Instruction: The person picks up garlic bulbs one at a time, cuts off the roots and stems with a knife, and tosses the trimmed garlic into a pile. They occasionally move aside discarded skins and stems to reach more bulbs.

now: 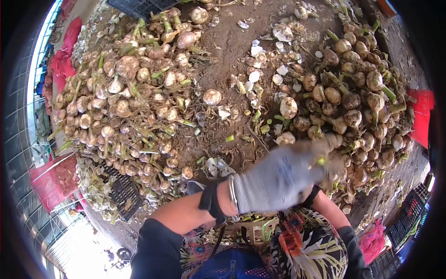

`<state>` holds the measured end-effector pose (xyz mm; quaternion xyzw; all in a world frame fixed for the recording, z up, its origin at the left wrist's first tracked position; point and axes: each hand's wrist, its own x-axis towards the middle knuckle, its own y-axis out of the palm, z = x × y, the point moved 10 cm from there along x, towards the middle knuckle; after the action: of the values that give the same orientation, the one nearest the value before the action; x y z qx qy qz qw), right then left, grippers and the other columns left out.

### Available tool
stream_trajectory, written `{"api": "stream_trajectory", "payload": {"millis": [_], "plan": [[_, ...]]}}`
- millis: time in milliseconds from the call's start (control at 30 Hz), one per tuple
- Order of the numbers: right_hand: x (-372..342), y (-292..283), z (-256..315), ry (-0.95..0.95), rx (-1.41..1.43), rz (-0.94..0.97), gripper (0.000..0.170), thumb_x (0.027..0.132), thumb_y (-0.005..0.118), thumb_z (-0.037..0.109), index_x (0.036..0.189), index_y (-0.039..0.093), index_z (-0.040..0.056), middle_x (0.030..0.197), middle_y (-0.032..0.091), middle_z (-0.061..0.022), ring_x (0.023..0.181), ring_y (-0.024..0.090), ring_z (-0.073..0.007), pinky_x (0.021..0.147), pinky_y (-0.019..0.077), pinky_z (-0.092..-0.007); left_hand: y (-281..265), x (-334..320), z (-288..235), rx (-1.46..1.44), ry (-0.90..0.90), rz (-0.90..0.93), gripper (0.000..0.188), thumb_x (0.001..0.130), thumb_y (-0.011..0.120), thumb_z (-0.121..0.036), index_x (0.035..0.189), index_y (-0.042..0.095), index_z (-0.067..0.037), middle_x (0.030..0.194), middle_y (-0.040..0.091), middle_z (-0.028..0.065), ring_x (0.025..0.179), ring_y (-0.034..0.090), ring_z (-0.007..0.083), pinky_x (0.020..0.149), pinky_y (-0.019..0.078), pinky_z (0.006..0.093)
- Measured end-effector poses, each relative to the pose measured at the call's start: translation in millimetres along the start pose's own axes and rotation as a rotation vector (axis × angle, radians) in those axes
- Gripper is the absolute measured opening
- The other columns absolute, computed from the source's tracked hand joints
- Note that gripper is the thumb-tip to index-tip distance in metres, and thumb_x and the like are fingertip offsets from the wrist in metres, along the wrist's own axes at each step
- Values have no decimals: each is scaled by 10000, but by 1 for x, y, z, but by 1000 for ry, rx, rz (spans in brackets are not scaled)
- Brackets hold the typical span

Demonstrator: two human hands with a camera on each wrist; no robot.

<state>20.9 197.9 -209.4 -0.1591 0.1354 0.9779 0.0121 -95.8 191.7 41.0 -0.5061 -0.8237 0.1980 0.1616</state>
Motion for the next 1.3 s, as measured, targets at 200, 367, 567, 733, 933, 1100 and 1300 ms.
{"api": "stream_trajectory", "payload": {"millis": [200,367,567,733,933,1100,1300], "plan": [[30,-13,43,365,-98,-173,153,809,738,50,947,688,5,738,622,35,672,524,-49,625,455,-247,-96,-72,231,586,-829,-72,563,813,715,-143,1356,573,-197,1417,504,189,1029,647,239,907,558,323],[30,-20,28,441,-7,-232,177,821,741,35,983,684,-3,790,614,56,693,519,-42,627,443,-222,-117,-164,306,-387,-1023,-609,491,941,645,-207,1368,518,2,1351,570,128,1172,600,211,996,513,353],[30,-19,28,399,6,-267,205,812,752,36,1004,689,2,812,611,51,730,533,-51,666,450,-223,-100,-155,274,-1230,-650,-712,490,1028,530,-406,1382,512,-68,1094,622,76,935,618,164,773,539,347],[30,-20,26,390,25,-262,210,803,757,41,1000,696,5,851,630,39,770,564,-63,723,472,-235,-108,-140,269,-1075,-758,-672,511,1029,494,-491,1290,575,-60,801,633,58,610,586,134,583,476,273],[60,3,86,441,217,-248,252,896,740,90,1130,699,6,991,664,26,841,576,-62,757,471,-215,-105,-92,215,-614,-985,-531,554,973,623,-344,1370,483,16,1008,596,44,835,613,114,753,532,236],[107,10,107,191,288,-166,334,957,696,172,1246,659,10,1027,681,27,862,580,-55,787,486,-234,-62,-94,175,-594,-708,-587,518,875,700,-36,1338,482,45,1198,595,74,1053,603,133,914,517,274],[108,18,108,192,253,-84,345,943,713,186,1231,663,3,1004,687,8,875,606,-81,794,508,-261,-59,-84,139,-121,-540,-312,654,793,803,-124,1351,497,27,1301,591,146,1187,587,198,1023,460,333]]}}
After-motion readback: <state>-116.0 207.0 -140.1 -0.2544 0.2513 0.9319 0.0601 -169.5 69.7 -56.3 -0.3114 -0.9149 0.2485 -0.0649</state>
